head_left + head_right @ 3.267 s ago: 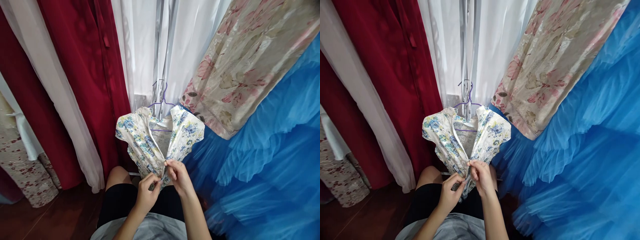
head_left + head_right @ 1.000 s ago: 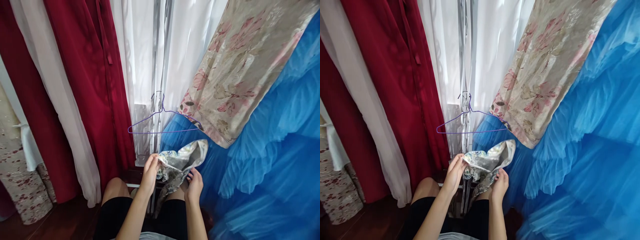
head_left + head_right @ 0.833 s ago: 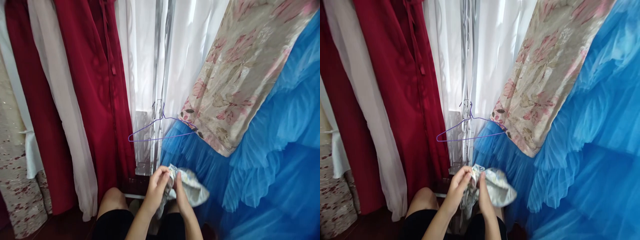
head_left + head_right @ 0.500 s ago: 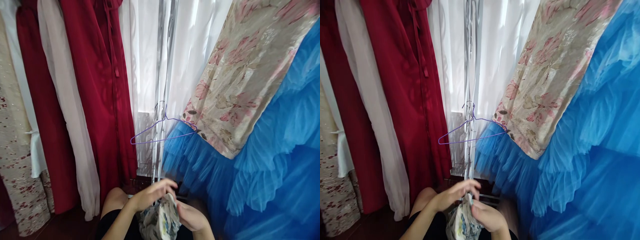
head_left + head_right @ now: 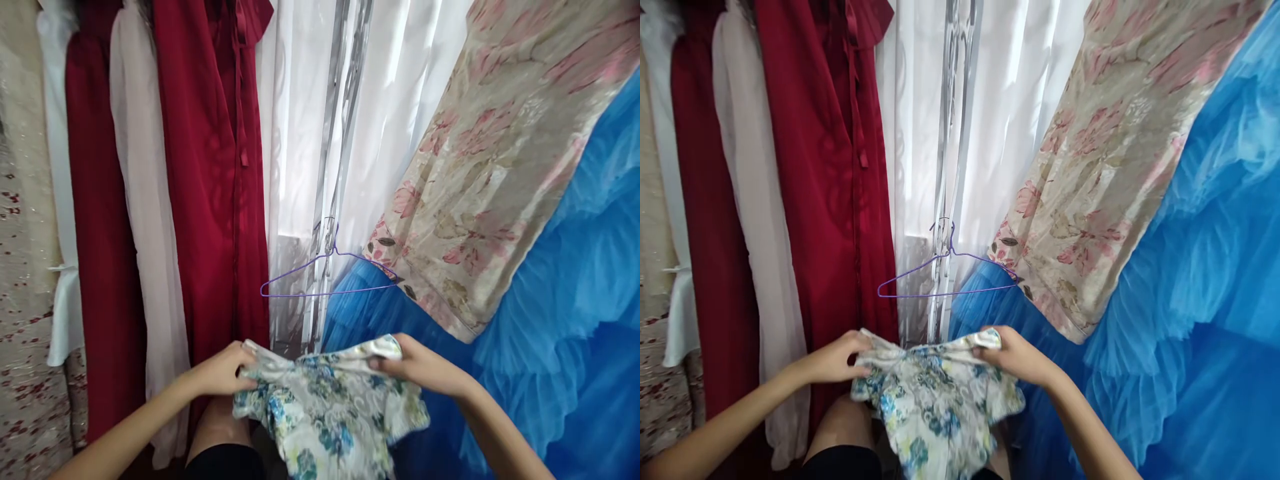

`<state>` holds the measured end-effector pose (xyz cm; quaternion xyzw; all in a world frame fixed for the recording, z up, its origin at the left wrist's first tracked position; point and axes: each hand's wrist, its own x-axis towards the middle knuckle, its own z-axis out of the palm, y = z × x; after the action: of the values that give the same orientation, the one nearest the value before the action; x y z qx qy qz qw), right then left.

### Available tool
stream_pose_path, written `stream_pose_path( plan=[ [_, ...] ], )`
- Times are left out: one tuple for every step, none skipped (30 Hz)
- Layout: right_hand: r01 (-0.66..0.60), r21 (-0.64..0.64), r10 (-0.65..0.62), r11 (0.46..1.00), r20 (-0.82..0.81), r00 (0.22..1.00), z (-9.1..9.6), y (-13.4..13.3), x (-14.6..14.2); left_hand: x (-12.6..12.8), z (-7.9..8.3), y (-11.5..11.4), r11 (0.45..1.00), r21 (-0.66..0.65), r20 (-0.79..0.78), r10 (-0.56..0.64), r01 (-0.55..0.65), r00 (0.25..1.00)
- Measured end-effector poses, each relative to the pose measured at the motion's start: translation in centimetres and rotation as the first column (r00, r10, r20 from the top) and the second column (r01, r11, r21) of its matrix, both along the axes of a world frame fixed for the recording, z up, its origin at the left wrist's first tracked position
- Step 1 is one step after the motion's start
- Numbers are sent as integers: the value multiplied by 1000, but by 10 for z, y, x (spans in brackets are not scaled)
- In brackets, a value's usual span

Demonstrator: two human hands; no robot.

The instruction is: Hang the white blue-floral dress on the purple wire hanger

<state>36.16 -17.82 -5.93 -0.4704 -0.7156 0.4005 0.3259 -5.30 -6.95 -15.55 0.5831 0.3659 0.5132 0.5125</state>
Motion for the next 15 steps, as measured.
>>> stream_pose_path(
  plan=[
    [56,91,-56,994,-10,998,-2,18,-1,-3,17,12,1000,29,19,1,-1,1000],
    [120,182,-113,976,-49,992,-4,37,-3,-4,34,23,998,62,24,-7,6,1000],
    [195,257,-173,947,-105,979,-6,55,-4,-3,50,33,995,97,24,-3,1,1000],
    [272,306,-233,912,-158,959,-8,72,-5,-1,67,41,992,127,11,0,-1,1000],
    [341,340,-291,876,-191,937,-10,88,-6,2,81,49,989,148,-21,-10,13,1000],
    [392,363,-339,845,-202,919,-13,101,-7,5,95,54,985,170,-64,-23,33,998],
    [422,380,-375,823,-194,907,-15,112,-7,8,107,59,979,193,-117,-39,61,992],
    [433,395,-396,810,-175,901,-19,120,-8,12,117,61,971,223,-176,-50,89,983],
    [433,409,-406,803,-156,900,-22,125,-10,15,126,63,956,270,-240,-48,114,970],
    [428,419,-408,801,-140,902,-27,128,-13,20,133,62,933,333,-305,-31,137,952],
    [419,424,-405,803,-128,905,-32,127,-18,25,139,61,902,403,-360,2,154,933],
    [413,424,-401,806,-121,908,-38,125,-23,31,143,59,866,471,-400,42,166,916],
    [406,425,-398,809,-113,910,-43,121,-28,39,145,57,828,532,-432,83,180,898],
    [400,426,-394,812,-105,913,-47,115,-33,46,146,55,789,583,-455,121,192,882],
    [393,425,-390,816,-98,916,-50,108,-37,55,146,54,756,624,-468,157,199,870]
  ],
)
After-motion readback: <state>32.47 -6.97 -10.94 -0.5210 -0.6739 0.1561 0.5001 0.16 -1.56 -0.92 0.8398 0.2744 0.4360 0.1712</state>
